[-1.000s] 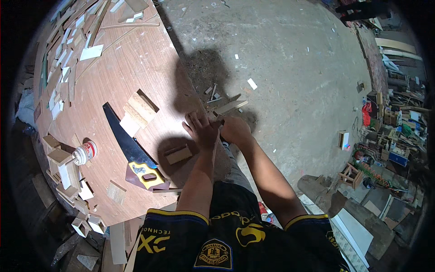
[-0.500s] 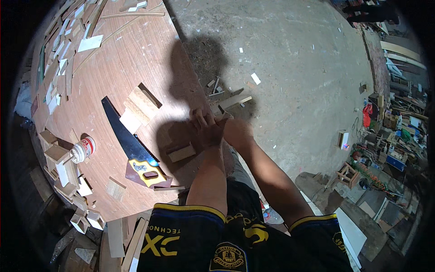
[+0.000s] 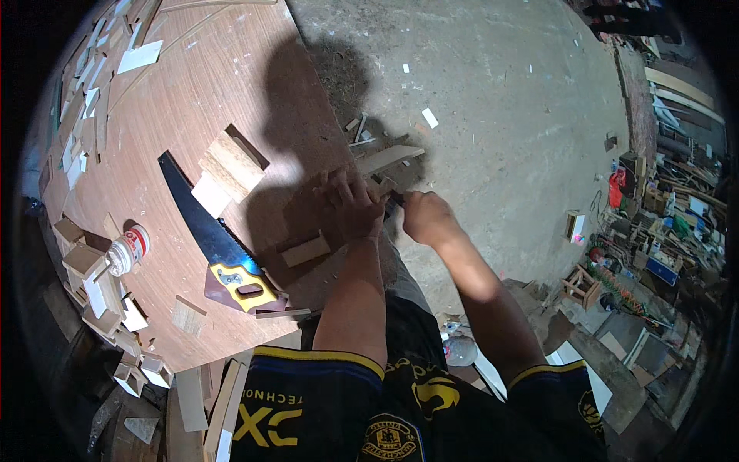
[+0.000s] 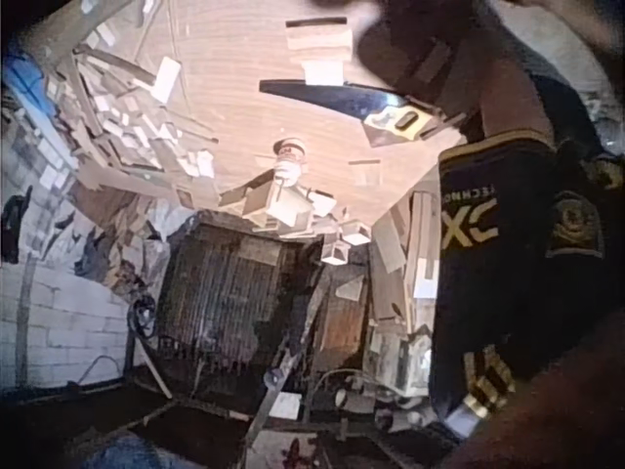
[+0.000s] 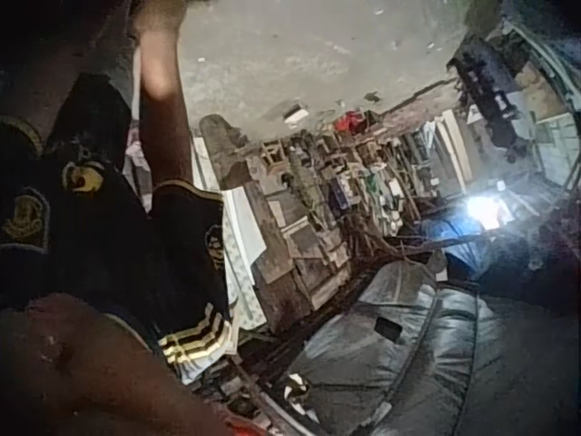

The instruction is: Using a handsaw and a chisel to cut and carve small wooden blocks on a workbench.

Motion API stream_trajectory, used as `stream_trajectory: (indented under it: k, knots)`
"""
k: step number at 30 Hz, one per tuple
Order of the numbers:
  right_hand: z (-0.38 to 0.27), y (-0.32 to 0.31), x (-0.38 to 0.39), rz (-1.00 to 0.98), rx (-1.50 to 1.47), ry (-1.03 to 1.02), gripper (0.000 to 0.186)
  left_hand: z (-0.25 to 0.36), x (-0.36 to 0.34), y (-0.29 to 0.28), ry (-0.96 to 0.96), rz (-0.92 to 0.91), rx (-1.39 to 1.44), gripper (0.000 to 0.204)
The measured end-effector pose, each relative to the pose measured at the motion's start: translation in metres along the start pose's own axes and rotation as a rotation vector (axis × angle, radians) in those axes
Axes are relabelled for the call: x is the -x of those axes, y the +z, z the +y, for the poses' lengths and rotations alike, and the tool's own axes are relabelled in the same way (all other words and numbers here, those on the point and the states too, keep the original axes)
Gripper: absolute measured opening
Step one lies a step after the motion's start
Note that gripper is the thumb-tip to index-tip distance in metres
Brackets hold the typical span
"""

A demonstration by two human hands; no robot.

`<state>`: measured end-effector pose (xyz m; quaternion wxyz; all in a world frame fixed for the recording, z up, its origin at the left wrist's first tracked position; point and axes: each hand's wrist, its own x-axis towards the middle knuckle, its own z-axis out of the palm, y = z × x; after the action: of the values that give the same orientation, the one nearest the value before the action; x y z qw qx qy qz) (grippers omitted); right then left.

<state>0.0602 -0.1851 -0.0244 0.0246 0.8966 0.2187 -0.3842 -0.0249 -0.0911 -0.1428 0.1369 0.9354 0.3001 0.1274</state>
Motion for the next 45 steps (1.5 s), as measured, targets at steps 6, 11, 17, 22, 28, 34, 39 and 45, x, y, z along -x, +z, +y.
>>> stream_trajectory:
  k: [6,11,17,22,28,34,39,45]
  knots:
    - [-0.024,-0.017,0.004,0.011,0.009,0.015,0.020,0.005,-0.002,0.002,-0.064,-0.102,-0.009,0.031]
    - [-0.012,-0.021,0.000,-0.038,0.021,0.008,0.020,0.002,0.001,0.002,-0.038,-0.068,-0.007,0.048]
    - [-0.027,-0.010,-0.007,-0.039,0.048,0.117,0.019,0.003,0.002,0.005,-0.035,-0.082,0.008,0.043]
    - [-0.009,-0.030,0.007,-0.126,0.019,-0.121,0.021,0.002,0.009,-0.006,-0.042,-0.060,0.115,0.040]
    - [-0.009,-0.028,-0.026,-0.183,0.040,-0.119,0.019,0.002,0.000,-0.002,-0.082,-0.176,-0.015,0.040]
    - [-0.024,-0.014,-0.021,-0.034,0.104,0.052,0.019,0.008,-0.007,-0.002,-0.038,-0.130,0.021,0.045]
    - [-0.033,-0.049,-0.010,-0.086,0.139,-0.108,0.020,0.006,-0.006,-0.004,-0.111,-0.066,0.139,0.029]
    - [-0.023,-0.017,-0.030,-0.045,0.140,-0.067,0.019,0.004,-0.002,0.007,-0.116,-0.102,-0.002,0.029]
